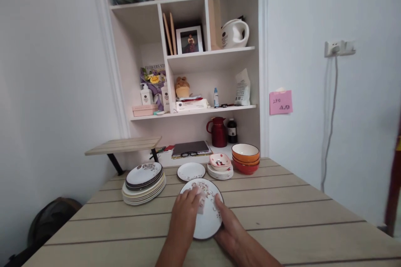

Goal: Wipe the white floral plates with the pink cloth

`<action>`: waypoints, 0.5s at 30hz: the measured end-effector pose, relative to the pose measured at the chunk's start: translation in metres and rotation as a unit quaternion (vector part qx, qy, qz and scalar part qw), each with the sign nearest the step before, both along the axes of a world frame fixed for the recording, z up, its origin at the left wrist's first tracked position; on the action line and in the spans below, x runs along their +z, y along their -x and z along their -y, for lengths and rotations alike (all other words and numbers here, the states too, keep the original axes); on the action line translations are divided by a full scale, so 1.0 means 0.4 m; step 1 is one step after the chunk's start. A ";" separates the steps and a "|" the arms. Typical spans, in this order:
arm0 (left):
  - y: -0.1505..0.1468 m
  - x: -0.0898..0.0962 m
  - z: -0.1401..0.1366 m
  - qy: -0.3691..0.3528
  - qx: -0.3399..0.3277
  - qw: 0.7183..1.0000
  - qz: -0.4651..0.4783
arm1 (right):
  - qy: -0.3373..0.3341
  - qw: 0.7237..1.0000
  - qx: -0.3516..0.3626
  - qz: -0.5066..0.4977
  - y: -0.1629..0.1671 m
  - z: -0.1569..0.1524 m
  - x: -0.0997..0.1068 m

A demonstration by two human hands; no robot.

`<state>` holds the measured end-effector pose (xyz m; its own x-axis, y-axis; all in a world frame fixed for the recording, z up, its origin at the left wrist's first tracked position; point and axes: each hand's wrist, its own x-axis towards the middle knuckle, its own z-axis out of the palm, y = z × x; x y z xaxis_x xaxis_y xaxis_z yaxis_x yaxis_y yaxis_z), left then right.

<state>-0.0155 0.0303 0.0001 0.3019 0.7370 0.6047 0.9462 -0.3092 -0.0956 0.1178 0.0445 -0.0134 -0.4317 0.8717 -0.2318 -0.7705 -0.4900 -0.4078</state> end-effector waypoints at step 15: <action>-0.033 -0.088 0.010 -0.134 -0.116 0.984 -0.032 | 0.014 0.999 -0.023 0.040 -0.028 -0.023 0.002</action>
